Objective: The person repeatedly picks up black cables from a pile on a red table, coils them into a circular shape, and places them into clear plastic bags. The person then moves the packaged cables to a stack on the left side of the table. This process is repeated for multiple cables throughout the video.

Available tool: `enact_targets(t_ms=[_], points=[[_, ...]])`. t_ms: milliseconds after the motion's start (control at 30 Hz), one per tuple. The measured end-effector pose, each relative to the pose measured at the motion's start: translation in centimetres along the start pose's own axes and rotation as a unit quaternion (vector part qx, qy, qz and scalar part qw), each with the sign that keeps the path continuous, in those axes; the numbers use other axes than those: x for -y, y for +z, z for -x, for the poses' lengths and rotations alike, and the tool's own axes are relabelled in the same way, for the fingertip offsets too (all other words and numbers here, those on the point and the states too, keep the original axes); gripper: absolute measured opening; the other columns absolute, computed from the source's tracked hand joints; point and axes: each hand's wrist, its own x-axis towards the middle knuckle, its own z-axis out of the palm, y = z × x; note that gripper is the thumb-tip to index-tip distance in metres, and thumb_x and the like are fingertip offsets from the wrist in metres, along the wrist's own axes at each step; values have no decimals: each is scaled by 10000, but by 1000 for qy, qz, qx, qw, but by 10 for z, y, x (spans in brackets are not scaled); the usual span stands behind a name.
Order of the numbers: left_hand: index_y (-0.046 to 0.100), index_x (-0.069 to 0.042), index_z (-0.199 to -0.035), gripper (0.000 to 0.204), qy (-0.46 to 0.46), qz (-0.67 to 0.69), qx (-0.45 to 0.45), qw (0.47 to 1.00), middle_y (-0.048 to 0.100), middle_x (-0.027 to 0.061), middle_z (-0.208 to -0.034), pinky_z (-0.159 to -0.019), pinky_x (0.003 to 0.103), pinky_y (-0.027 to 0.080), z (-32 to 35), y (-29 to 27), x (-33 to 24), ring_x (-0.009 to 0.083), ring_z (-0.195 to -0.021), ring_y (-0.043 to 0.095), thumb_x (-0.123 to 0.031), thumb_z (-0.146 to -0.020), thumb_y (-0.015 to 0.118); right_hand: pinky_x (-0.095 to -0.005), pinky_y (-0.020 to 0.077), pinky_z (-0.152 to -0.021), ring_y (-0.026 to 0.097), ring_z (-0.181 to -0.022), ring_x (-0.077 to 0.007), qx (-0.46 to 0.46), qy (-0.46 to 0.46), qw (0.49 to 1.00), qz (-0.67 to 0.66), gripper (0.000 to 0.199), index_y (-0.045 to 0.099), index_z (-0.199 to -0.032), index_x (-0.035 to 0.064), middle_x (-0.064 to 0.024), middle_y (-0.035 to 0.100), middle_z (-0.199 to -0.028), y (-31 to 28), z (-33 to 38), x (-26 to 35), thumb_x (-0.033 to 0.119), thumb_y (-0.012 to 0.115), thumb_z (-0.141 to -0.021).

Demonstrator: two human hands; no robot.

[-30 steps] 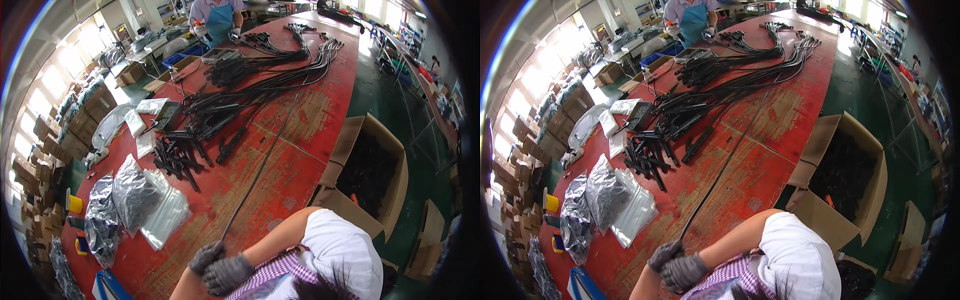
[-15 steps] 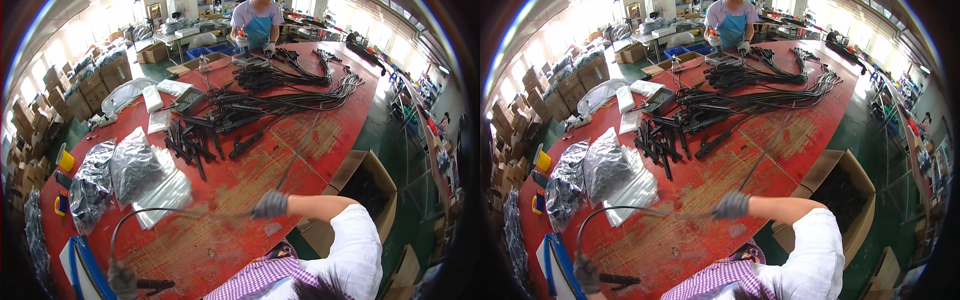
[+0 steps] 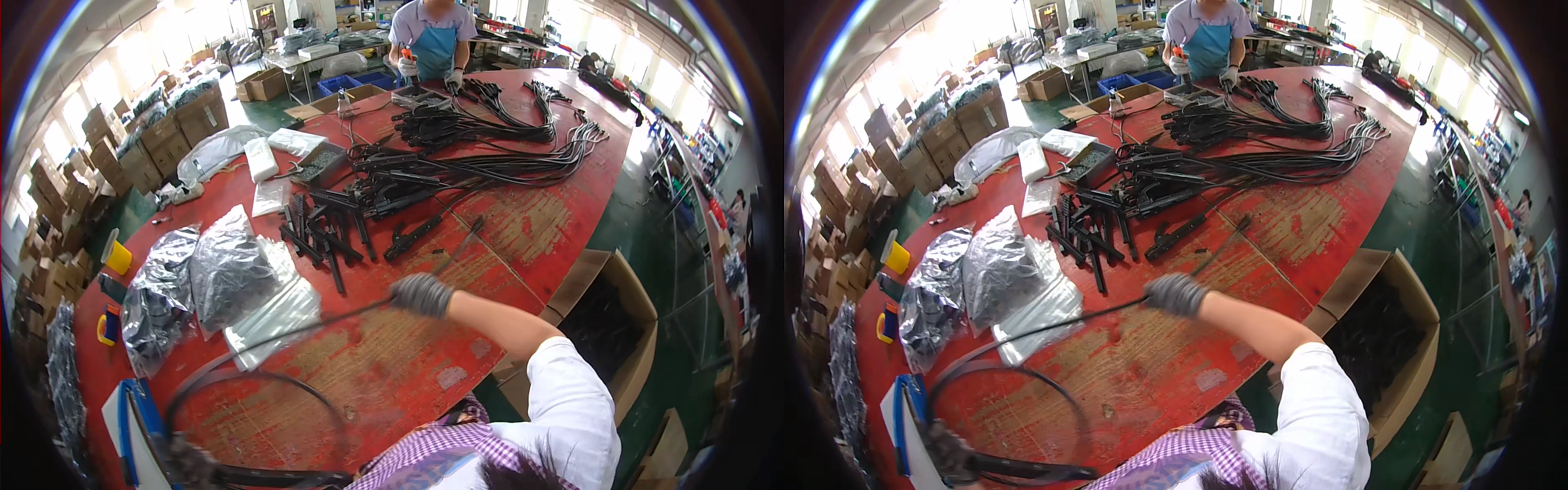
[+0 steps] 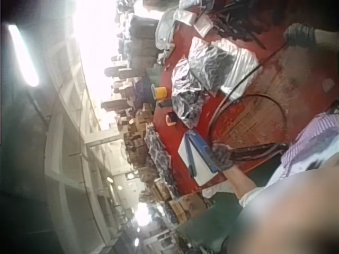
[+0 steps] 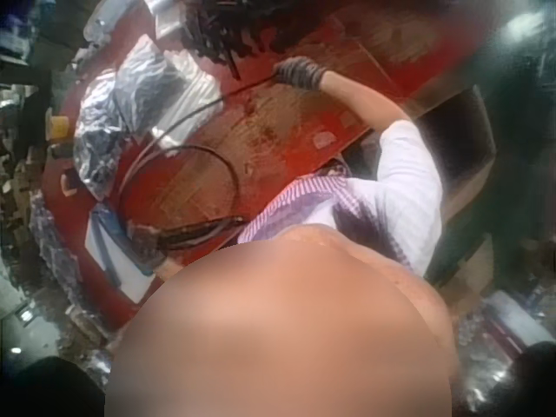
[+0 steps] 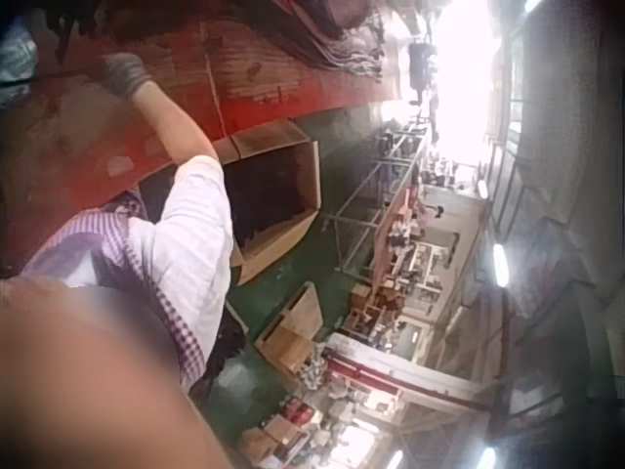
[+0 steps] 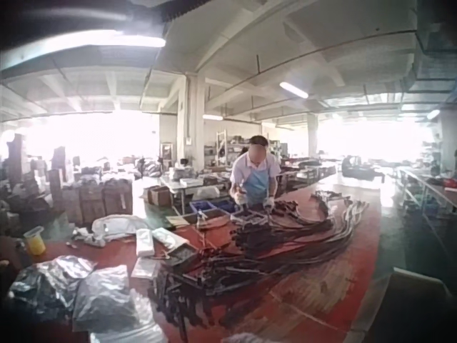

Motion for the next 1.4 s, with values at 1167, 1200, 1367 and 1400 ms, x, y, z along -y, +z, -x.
enact_targets(t_ms=[1167,1200,1367,1400], points=[[522,-103,-837,406,-117,-858,186,465,608,138,-632,-489,400,465,-70,22,285,273,-571,619,-507,-827,480,-413,481,-712,606,-763,-334,64,192,956,-212,498,545,-1071,54,-154,634,-854,145,6,102,479,548,-809],[528,-111,-819,377,-76,-864,155,473,587,107,-599,-478,396,455,-59,2,303,261,-537,597,-487,-809,506,-411,472,-704,600,-727,-338,33,210,971,-108,515,522,-1133,26,-134,633,-809,134,11,116,433,559,-820],[567,-55,-933,393,80,-830,94,544,598,129,-856,-720,415,450,-52,18,293,291,-817,587,-404,-753,596,-468,381,-854,507,-1030,-319,-160,13,986,34,504,495,-1120,60,-170,539,-1105,140,25,117,393,594,-755],[558,-43,-1002,437,118,-846,43,518,586,141,-928,-766,425,440,-62,20,281,301,-883,571,-394,-746,607,-489,274,-984,369,-1206,-317,-109,17,993,30,548,447,-1215,38,-175,408,-1287,150,28,115,340,558,-772]])
